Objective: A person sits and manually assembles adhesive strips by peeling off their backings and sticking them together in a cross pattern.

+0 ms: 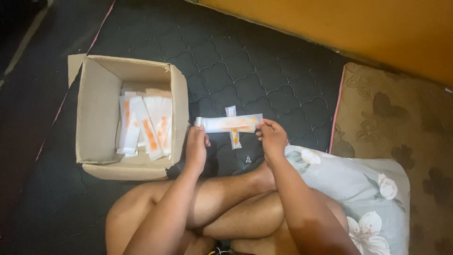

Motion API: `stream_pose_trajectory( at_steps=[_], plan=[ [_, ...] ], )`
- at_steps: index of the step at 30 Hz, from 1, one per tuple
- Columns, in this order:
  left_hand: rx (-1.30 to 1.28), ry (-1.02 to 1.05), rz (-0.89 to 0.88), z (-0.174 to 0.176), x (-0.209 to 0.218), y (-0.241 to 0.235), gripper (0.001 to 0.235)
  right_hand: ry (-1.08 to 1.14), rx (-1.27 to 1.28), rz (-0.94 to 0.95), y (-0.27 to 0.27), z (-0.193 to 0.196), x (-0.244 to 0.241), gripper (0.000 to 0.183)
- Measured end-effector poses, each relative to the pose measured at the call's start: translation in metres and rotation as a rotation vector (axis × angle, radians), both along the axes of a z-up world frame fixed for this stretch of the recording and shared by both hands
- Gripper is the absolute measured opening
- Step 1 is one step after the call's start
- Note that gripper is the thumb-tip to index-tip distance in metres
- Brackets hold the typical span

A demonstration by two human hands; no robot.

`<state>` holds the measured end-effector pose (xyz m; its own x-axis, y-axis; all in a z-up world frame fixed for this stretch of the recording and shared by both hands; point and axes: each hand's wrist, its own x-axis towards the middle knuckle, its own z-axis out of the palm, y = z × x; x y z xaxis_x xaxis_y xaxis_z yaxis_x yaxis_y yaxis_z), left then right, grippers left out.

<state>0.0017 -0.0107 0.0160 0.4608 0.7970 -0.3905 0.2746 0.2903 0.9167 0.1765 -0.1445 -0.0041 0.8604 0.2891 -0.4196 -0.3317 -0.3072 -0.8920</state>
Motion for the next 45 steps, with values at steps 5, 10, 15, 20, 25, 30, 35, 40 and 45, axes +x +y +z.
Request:
stream_pose_trajectory(
  at_steps=[5, 10, 15, 20, 25, 30, 35, 40, 45],
  plan=[
    [0.364, 0.227, -0.210, 0.013, 0.003, -0.011, 0.021, 0.001, -0.075, 0.075, 0.001, -0.010, -0.005, 0.027],
    [0.653, 0.321, -0.522, 0.029, 0.001, -0.022, 0.040, -0.009, -0.081, 0.095, 0.001, 0.006, -0.014, 0.028],
    [0.575, 0.616, -0.826, 0.037, 0.004, -0.029, 0.061, -0.019, -0.090, 0.111, -0.001, 0.003, -0.015, 0.027],
    [0.526, 0.688, -0.855, 0.033, 0.005, -0.027, 0.064, -0.207, -0.227, 0.250, 0.000, -0.012, -0.021, 0.033],
    [0.532, 0.700, -0.840, 0.026, 0.005, -0.026, 0.063, -0.793, -0.467, 0.652, 0.004, -0.045, -0.039, 0.049],
    [0.529, 0.713, -0.847, 0.017, 0.002, -0.026, 0.063, -0.976, -0.588, 0.886, -0.001, -0.076, -0.043, 0.028],
    [0.524, 0.690, -0.832, 0.021, 0.002, -0.026, 0.063, -0.834, -0.652, 0.835, -0.007, -0.081, -0.025, 0.019],
    [0.528, 0.686, -0.832, 0.023, 0.000, -0.027, 0.063, -0.784, -0.719, 0.726, -0.017, -0.125, 0.017, 0.016],
    [0.533, 0.685, -0.843, 0.018, -0.003, -0.026, 0.062, -1.004, -0.391, 0.402, -0.021, -0.083, 0.016, 0.019]
  ],
)
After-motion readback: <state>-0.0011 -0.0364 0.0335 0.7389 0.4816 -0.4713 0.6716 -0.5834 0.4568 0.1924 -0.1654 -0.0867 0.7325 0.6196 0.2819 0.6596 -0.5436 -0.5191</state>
